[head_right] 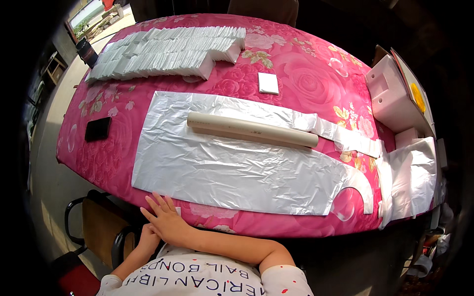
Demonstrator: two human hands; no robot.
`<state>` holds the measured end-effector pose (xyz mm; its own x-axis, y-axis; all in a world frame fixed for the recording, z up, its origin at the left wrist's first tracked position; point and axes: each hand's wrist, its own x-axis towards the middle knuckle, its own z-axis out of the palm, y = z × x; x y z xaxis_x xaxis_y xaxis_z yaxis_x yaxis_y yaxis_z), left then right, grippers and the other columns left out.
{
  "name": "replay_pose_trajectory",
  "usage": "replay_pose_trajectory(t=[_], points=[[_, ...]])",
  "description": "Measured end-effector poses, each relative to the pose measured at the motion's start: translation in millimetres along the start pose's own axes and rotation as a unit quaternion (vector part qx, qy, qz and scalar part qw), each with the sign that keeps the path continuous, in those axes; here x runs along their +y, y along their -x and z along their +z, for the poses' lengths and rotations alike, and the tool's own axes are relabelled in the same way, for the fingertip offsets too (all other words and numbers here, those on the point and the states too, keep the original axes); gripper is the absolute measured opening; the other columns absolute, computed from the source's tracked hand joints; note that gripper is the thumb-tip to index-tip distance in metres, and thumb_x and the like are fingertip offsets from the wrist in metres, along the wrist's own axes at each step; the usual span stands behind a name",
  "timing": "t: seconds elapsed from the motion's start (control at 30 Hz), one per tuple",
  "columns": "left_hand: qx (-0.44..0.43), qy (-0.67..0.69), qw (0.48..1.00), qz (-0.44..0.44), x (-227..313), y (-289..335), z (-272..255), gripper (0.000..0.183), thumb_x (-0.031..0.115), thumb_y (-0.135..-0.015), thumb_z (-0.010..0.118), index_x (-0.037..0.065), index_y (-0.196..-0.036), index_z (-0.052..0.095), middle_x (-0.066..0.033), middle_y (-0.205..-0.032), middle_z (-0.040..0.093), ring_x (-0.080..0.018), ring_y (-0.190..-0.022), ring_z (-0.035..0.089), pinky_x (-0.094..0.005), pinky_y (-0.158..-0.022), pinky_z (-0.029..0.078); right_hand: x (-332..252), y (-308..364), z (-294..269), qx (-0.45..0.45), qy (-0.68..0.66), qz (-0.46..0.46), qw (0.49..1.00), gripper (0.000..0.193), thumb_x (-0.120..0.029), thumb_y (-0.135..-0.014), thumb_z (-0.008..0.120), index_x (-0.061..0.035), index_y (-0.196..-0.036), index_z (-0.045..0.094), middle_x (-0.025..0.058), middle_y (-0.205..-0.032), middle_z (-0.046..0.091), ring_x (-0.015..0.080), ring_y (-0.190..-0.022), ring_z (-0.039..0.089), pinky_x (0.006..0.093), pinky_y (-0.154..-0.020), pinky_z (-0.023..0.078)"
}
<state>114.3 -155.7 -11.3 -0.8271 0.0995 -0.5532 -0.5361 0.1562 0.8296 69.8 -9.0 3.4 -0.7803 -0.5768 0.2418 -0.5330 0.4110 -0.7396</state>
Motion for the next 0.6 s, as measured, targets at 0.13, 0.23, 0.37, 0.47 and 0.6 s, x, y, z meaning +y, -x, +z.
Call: replay_pose_trajectory(t=[0.13, 0.23, 0.37, 0.47, 0.6], points=[[0.038, -0.335, 0.888, 0.312, 45.8, 0.0, 5.6, 0.010, 0.005, -0.067, 0.071, 0.004, -0.077, 0.067, -0.0091, -0.079, 0.068, -0.0192, -0.068, 0.066, -0.0279, -0.060, 0.050, 22.1, -2.8, -47.0, -0.113, 0.119, -0.126, 0.978, 0.014, -0.012, -0.072, 0.059, -0.0090, -0.085, 0.063, 0.0023, -0.093, 0.060, 0.0225, -0.113, 0.048, 0.0545, -0.108, 0.014], [0.046, -0.327, 0.871, 0.364, 57.4, -5.8, 9.3, 0.023, 0.007, -0.064, 0.073, 0.005, -0.086, 0.067, -0.0110, -0.093, 0.067, -0.0236, -0.081, 0.065, -0.0310, -0.070, 0.051, 26.5, -2.9, -101.8, -0.253, 0.163, -0.060, 0.952, 0.008, -0.011, -0.071, 0.064, -0.0116, -0.079, 0.063, -0.0008, -0.083, 0.060, 0.0180, -0.099, 0.054, 0.0537, -0.108, 0.016], [0.038, -0.271, 0.897, 0.346, 67.3, -8.5, 16.7, 0.036, 0.007, -0.064, 0.072, 0.003, -0.099, 0.063, -0.0146, -0.110, 0.061, -0.0286, -0.097, 0.060, -0.0346, -0.083, 0.048, 65.4, -8.3, -166.3, 0.025, 0.075, 0.002, 0.997, 0.010, -0.009, -0.073, 0.069, -0.0125, -0.080, 0.062, -0.0003, -0.077, 0.058, 0.0158, -0.086, 0.056, 0.0513, -0.105, 0.021], [0.036, -0.266, 0.898, 0.348, 72.0, -13.2, 20.3, 0.035, 0.005, -0.066, 0.070, 0.002, -0.099, 0.063, -0.0147, -0.108, 0.062, -0.0288, -0.094, 0.061, -0.0343, -0.081, 0.049, 127.2, -33.7, -229.2, 0.200, -0.006, 0.169, 0.965, 0.014, -0.011, -0.077, 0.066, -0.0063, -0.091, 0.065, 0.0057, -0.078, 0.063, 0.0187, -0.076, 0.057, 0.0337, -0.085, 0.042], [0.019, -0.280, 0.880, 0.384, 77.2, -22.8, 21.3, 0.033, 0.004, -0.067, 0.068, 0.002, -0.100, 0.062, -0.0149, -0.107, 0.062, -0.0290, -0.091, 0.062, -0.0340, -0.078, 0.050, 230.3, -57.7, -302.8, 0.412, -0.162, 0.267, 0.856, 0.027, -0.012, -0.081, 0.064, 0.0062, -0.100, 0.059, 0.0071, -0.087, 0.063, 0.0113, -0.075, 0.058, 0.0240, -0.068, 0.045]])
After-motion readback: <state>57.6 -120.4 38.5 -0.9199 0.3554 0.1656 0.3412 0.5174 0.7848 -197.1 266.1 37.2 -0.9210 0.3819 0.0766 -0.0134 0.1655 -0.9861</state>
